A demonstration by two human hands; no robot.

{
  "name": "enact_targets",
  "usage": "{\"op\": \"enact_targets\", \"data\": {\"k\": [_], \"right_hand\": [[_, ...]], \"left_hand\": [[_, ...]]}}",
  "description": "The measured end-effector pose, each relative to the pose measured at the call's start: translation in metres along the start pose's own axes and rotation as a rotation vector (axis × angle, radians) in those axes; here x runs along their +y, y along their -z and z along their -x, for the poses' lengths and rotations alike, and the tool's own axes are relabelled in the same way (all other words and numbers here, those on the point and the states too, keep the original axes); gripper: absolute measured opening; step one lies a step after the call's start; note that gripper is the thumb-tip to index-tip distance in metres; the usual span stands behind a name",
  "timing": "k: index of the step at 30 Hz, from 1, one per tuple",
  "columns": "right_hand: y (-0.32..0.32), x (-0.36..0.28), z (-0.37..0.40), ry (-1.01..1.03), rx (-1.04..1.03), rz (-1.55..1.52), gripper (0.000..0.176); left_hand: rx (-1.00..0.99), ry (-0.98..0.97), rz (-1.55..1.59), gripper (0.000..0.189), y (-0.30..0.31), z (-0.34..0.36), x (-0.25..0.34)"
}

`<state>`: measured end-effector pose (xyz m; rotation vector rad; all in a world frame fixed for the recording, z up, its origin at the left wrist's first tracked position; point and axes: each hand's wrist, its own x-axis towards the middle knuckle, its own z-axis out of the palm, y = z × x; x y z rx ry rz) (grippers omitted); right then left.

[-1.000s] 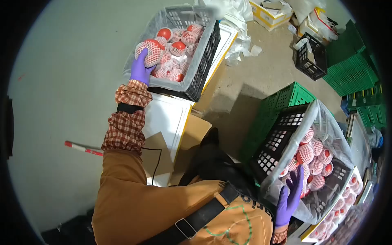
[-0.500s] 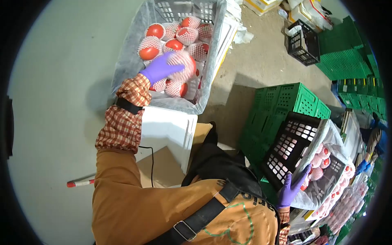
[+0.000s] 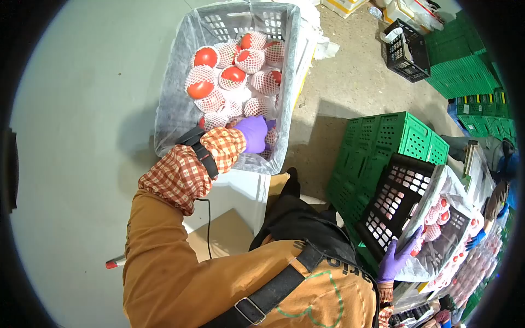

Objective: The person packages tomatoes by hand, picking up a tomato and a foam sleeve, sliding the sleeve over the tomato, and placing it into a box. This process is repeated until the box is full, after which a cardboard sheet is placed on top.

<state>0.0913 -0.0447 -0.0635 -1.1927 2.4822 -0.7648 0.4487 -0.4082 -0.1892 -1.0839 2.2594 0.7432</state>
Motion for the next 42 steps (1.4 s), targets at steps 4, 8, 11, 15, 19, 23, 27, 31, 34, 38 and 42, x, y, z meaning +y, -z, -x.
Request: {"op": "enact_targets", "data": {"k": [4,8,11,15,19,23,27,31,34,38,42], "right_hand": [[0.0,0.001,-0.002,0.01,0.003,0.004,0.074],[0.0,0.0,-0.001,-0.029,-0.004,-0.022,0.072],[0.003,0.007,0.001,-0.026,-0.009,0.05,0.071],[0.002,-0.004,-0.003,-0.039,-0.023,0.05,0.071],[0.002,0.003,0.001,-0.067,-0.012,0.042,0.071],[0.006,0.031,0.007,-0.089,-0.003,0.056,0.071],[0.005,0.029,0.007,-0.084,0.007,0.13,0.072],[-0.002,0.013,0.006,-0.167,0.053,-0.021,0.074],[0.001,0.02,0.011,-0.158,0.066,0.065,0.073],[0.001,0.017,0.006,-0.15,0.072,-0.076,0.083],[0.003,0.029,0.014,-0.211,0.101,-0.147,0.079]], "left_hand": [[0.241,-0.056,0.249,0.059,0.002,0.006,-0.035],[0.742,0.313,0.235,0.072,0.054,0.029,-0.077],[0.854,0.462,0.001,0.081,0.045,0.02,-0.121],[0.737,0.57,-0.067,0.084,0.043,0.014,-0.141],[0.801,0.52,0.369,0.077,0.06,0.028,-0.135],[1.226,0.404,0.548,0.083,0.071,0.0,-0.144],[1.277,0.402,1.106,0.081,0.124,-0.056,-0.178],[1.114,0.519,1.136,0.084,0.138,-0.1,-0.22],[0.809,0.572,0.597,0.104,0.12,-0.126,-0.237],[0.526,0.683,0.589,0.111,0.12,-0.121,-0.25],[0.42,0.557,0.578,0.119,0.114,-0.128,-0.271]]}}
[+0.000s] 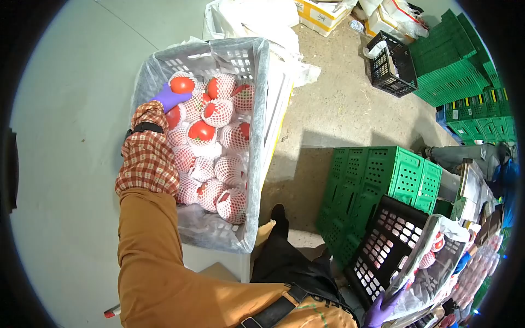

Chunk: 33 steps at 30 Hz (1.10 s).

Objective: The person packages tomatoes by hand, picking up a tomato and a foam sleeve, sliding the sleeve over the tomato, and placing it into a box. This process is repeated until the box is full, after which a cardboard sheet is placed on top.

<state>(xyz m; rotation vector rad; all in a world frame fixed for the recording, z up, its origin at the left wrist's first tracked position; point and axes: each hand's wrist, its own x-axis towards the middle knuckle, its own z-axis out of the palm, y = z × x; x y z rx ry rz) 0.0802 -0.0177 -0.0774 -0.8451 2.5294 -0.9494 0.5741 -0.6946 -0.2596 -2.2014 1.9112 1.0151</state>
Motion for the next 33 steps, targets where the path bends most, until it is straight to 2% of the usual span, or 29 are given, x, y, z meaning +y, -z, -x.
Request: {"op": "enact_targets", "data": {"k": [1,3,5,7,9,10,11,13,14,15,17,18,19,21,22,23,25,27,29,30,31,33], "right_hand": [[0.003,0.005,0.0,-0.001,0.0,0.002,0.079],[0.006,0.009,0.001,0.004,-0.005,0.091,0.077],[0.005,0.007,0.003,-0.023,0.001,0.021,0.077],[0.0,0.003,0.005,-0.057,0.059,0.123,0.077],[0.002,0.012,0.004,-0.032,0.062,0.108,0.076],[0.001,0.009,0.003,-0.061,0.06,0.122,0.073],[0.001,0.006,0.001,-0.088,0.054,0.139,0.071],[-0.004,-0.004,-0.001,-0.102,0.051,0.082,0.07],[-0.006,-0.01,-0.001,-0.121,0.053,0.031,0.07],[-0.007,-0.011,-0.002,-0.124,0.049,0.038,0.07],[-0.005,-0.013,-0.001,-0.109,0.044,0.055,0.069],[-0.005,-0.014,-0.002,-0.122,0.031,0.043,0.069],[-0.002,-0.015,-0.002,-0.153,-0.006,0.04,0.069],[-0.001,-0.006,-0.003,-0.182,0.008,-0.067,0.07],[0.0,-0.005,-0.003,-0.169,0.01,-0.036,0.07],[0.001,-0.004,-0.003,-0.175,0.003,-0.058,0.069],[-0.003,-0.012,-0.002,-0.142,0.018,-0.012,0.068],[-0.007,-0.016,-0.002,-0.154,0.023,-0.037,0.068],[0.0,-0.013,-0.001,-0.16,0.021,-0.056,0.068],[0.004,-0.005,-0.002,-0.142,-0.004,-0.005,0.067],[0.003,0.0,-0.003,-0.124,-0.026,0.044,0.067],[-0.003,-0.003,-0.001,-0.081,0.025,0.037,0.067]], "left_hand": [[-0.002,0.001,0.0,0.119,0.0,-0.001,-0.002],[-0.091,-0.159,-0.021,0.121,0.003,0.002,-0.006],[-0.167,-0.144,-0.043,0.121,0.001,0.019,-0.003],[-0.235,-0.139,-0.057,0.122,-0.003,0.038,0.0],[-0.171,-0.416,-0.175,0.122,-0.004,0.058,-0.006],[-0.126,-0.393,-0.147,0.111,-0.003,0.071,0.0],[-0.122,-0.388,-0.149,0.111,-0.006,0.071,-0.001],[0.039,-0.311,-0.151,0.097,-0.02,0.058,-0.007],[0.12,-0.223,-0.228,0.083,-0.027,0.049,-0.007],[0.112,-0.22,-0.227,0.083,-0.026,0.05,0.004],[0.036,-0.109,-0.459,0.079,-0.019,0.063,0.027],[-0.029,-0.074,-0.475,0.08,-0.021,0.058,0.027],[-0.05,-0.063,-0.483,0.08,-0.019,0.07,0.035],[-0.358,-0.114,-0.765,0.087,-0.012,0.094,0.059],[-0.401,-0.123,-0.801,0.094,-0.009,0.114,0.07],[-0.415,-0.121,-0.8,0.094,-0.018,0.121,0.057],[-0.2,-0.257,-0.641,0.088,-0.02,0.13,0.028],[-0.262,-0.234,-0.519,0.095,-0.008,0.135,0.019],[-0.233,-0.243,-0.175,0.096,-0.004,0.141,0.001],[-0.046,-0.242,-0.098,0.094,-0.014,0.139,-0.02],[-0.033,-0.251,-0.098,0.094,-0.018,0.14,-0.02],[0.136,-0.231,0.411,0.087,-0.021,0.147,-0.02]]}}
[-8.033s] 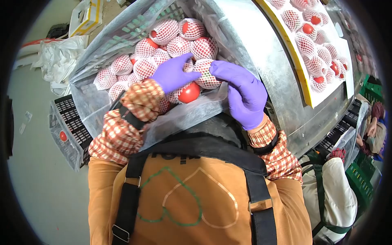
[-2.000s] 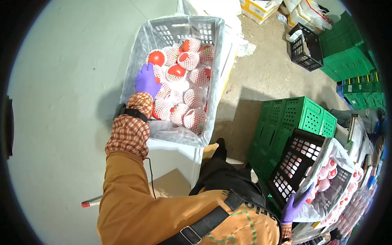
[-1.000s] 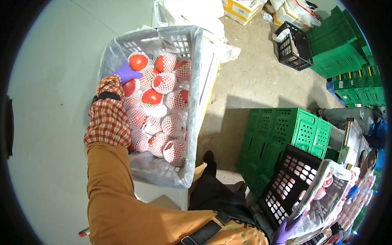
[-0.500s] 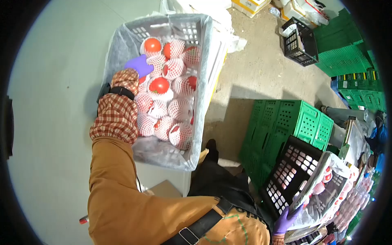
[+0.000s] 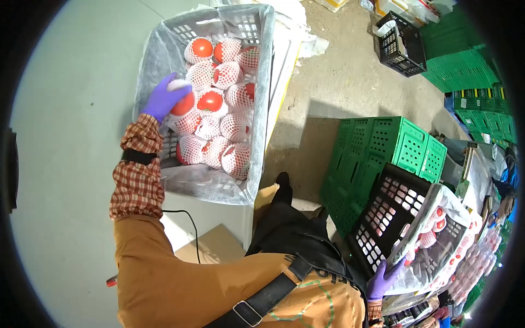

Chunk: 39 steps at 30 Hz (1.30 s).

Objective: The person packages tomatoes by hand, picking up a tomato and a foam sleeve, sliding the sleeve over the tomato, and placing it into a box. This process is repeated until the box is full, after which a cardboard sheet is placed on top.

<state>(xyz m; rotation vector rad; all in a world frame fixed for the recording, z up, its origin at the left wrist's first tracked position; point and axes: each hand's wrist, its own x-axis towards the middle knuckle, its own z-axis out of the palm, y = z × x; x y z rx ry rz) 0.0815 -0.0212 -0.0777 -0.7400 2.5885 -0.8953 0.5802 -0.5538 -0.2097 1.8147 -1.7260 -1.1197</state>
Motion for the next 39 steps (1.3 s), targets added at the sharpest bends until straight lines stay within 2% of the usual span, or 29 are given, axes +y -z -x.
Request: {"op": "enact_targets", "data": {"k": [1,2,4,6,8,9,10,12,13,15,16,18,19,21,22,24,25,27,29,30,32,33,34,36,38,39], "right_hand": [[-0.001,-0.005,0.0,-0.063,-0.008,-0.054,0.068],[-0.002,-0.01,-0.001,-0.123,-0.018,-0.108,0.068],[-0.005,-0.014,-0.001,-0.121,-0.013,-0.183,0.069],[-0.004,-0.01,-0.001,-0.146,-0.007,-0.199,0.068],[-0.001,-0.009,0.0,-0.117,-0.017,-0.146,0.068],[0.0,-0.009,-0.001,-0.093,-0.029,-0.093,0.068],[0.002,-0.008,-0.001,-0.101,-0.043,-0.106,0.067],[0.004,-0.004,0.0,-0.083,-0.042,-0.045,0.067],[0.004,-0.004,0.0,-0.086,-0.039,-0.042,0.067],[0.004,-0.005,0.002,-0.099,-0.028,-0.041,0.067],[0.002,-0.005,0.002,-0.105,-0.02,-0.043,0.067],[0.002,-0.007,0.002,-0.101,-0.023,-0.126,0.067],[0.004,-0.007,0.002,-0.144,-0.037,-0.156,0.067],[0.005,-0.007,0.0,-0.15,-0.04,-0.146,0.067],[0.007,-0.006,0.001,-0.161,-0.042,-0.142,0.067],[0.01,0.003,-0.001,-0.192,-0.031,-0.195,0.066],[0.01,0.009,-0.002,-0.164,-0.015,-0.204,0.068],[0.011,0.016,-0.001,-0.129,-0.012,-0.216,0.069],[0.013,0.021,-0.005,-0.198,0.009,-0.262,0.069],[0.009,0.017,-0.005,-0.15,0.027,-0.296,0.068],[0.011,0.017,-0.008,-0.237,0.029,-0.394,0.068],[0.011,0.015,-0.008,-0.241,0.036,-0.35,0.068],[0.007,0.002,-0.009,-0.291,0.037,-0.364,0.068],[0.011,0.016,-0.011,-0.224,0.032,-0.295,0.068],[0.018,0.027,-0.014,-0.201,-0.062,-0.319,0.071],[0.017,0.021,-0.014,-0.276,-0.038,-0.297,0.071]], "left_hand": [[0.043,0.065,0.21,0.075,-0.003,0.009,0.035],[0.053,0.063,0.209,0.075,-0.01,0.01,0.054],[0.053,0.068,0.81,0.061,-0.028,0.001,0.081],[0.007,0.113,1.153,0.061,-0.063,-0.035,0.083],[0.022,0.245,1.345,0.063,-0.09,-0.045,0.115],[-0.001,0.219,1.487,0.064,-0.108,-0.06,0.118],[-0.116,0.159,1.665,0.057,-0.131,-0.091,0.099],[-0.104,0.054,1.447,0.052,-0.171,-0.112,0.073],[-0.109,0.057,1.447,0.052,-0.186,-0.121,0.054],[-0.036,-0.165,0.873,0.049,-0.194,-0.129,0.033],[0.068,-0.226,0.466,0.05,-0.191,-0.132,0.032],[0.24,-0.13,0.167,0.056,-0.19,-0.132,0.043],[0.241,-0.119,0.168,0.056,-0.187,-0.136,0.042],[0.055,-0.218,0.082,0.074,-0.179,-0.146,0.053],[0.06,-0.213,0.086,0.074,-0.18,-0.14,0.057],[0.174,-0.101,-0.063,0.089,-0.176,-0.114,0.078],[0.233,-0.091,-0.092,0.098,-0.193,-0.128,0.053],[0.209,-0.026,-0.127,0.093,-0.174,-0.09,0.091],[0.149,0.081,-0.198,0.089,-0.171,-0.089,0.091],[0.13,0.111,-0.237,0.083,-0.169,-0.088,0.092],[0.058,0.124,-0.314,0.073,-0.167,-0.073,0.095],[0.045,0.071,-0.295,0.061,-0.166,-0.061,0.091],[0.044,0.083,-0.29,0.061,-0.166,-0.053,0.09],[0.004,-0.021,-0.606,0.066,-0.169,-0.043,0.092],[-0.052,0.01,-0.626,0.068,-0.176,-0.045,0.083],[0.029,-0.132,-0.692,0.062,-0.176,-0.043,0.08]]}}
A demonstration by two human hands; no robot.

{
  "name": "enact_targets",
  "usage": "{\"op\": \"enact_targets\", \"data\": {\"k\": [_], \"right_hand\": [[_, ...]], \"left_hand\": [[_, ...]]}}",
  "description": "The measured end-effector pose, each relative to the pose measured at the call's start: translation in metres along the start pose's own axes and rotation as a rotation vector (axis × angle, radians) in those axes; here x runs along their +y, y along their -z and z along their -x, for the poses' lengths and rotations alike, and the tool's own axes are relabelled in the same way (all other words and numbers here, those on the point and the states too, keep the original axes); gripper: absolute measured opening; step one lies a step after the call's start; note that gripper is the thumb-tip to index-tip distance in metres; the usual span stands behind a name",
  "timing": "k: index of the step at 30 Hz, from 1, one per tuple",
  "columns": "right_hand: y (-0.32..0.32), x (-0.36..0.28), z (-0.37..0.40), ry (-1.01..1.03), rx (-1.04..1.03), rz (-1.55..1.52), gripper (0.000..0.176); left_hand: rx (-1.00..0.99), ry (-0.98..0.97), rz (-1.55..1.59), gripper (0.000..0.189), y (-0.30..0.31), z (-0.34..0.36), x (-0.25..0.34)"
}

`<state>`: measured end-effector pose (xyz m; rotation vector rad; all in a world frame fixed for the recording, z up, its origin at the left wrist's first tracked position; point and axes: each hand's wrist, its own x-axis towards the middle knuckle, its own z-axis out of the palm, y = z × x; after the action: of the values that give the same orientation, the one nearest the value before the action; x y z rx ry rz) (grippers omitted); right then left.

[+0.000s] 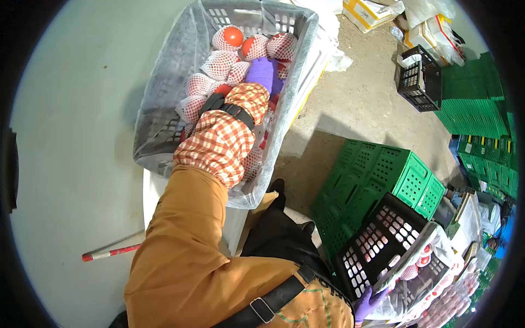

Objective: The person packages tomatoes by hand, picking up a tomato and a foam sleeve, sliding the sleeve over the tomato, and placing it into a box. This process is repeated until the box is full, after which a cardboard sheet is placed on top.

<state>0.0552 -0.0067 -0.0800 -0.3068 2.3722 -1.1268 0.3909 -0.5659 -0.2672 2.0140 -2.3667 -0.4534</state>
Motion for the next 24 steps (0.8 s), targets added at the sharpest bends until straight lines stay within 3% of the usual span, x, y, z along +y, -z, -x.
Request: {"op": "enact_targets", "data": {"k": [1,3,5,7,8,11,15,17,20,21,22,23,24], "right_hand": [[-0.003,-0.003,-0.001,-0.069,0.037,0.016,0.071],[-0.006,-0.002,-0.001,0.003,0.05,0.023,0.07],[-0.015,-0.019,0.005,-0.006,0.021,0.11,0.067],[-0.01,-0.007,0.002,0.082,0.022,0.119,0.063],[-0.009,-0.005,0.003,0.07,0.008,0.101,0.062],[-0.006,0.001,0.0,0.079,-0.044,0.093,0.062],[-0.013,-0.001,0.002,0.049,-0.044,-0.037,0.06],[-0.009,0.001,0.002,0.119,-0.076,0.022,0.06],[-0.017,-0.012,0.012,0.016,-0.024,-0.027,0.058],[-0.019,-0.014,0.014,-0.016,0.014,-0.043,0.059],[-0.017,-0.015,0.015,-0.013,0.019,-0.007,0.059],[-0.018,-0.016,0.015,-0.006,0.024,0.027,0.058],[-0.02,-0.019,0.017,-0.005,0.026,0.031,0.058]], "left_hand": [[0.119,-0.106,-0.07,0.057,-0.002,0.0,-0.001],[0.071,-0.099,-0.104,0.058,0.002,0.001,0.0],[-0.053,-0.031,0.089,0.05,0.011,0.0,0.002],[-0.117,-0.089,0.157,0.044,0.014,0.009,-0.005],[-0.056,-0.047,0.326,0.042,-0.002,0.018,-0.012],[-0.027,0.016,0.101,0.038,-0.002,0.043,-0.015],[0.071,-0.009,0.038,0.038,-0.008,0.029,-0.01],[-0.11,-0.019,0.086,0.035,0.008,0.025,-0.014],[0.107,0.045,0.15,0.028,0.039,0.003,-0.021],[0.212,0.056,0.14,0.035,0.056,0.0,-0.019],[0.39,-0.06,0.191,0.048,0.047,-0.014,-0.033],[0.372,-0.047,0.191,0.06,0.038,-0.032,-0.041],[0.316,0.015,0.182,0.058,0.037,-0.049,-0.039]]}}
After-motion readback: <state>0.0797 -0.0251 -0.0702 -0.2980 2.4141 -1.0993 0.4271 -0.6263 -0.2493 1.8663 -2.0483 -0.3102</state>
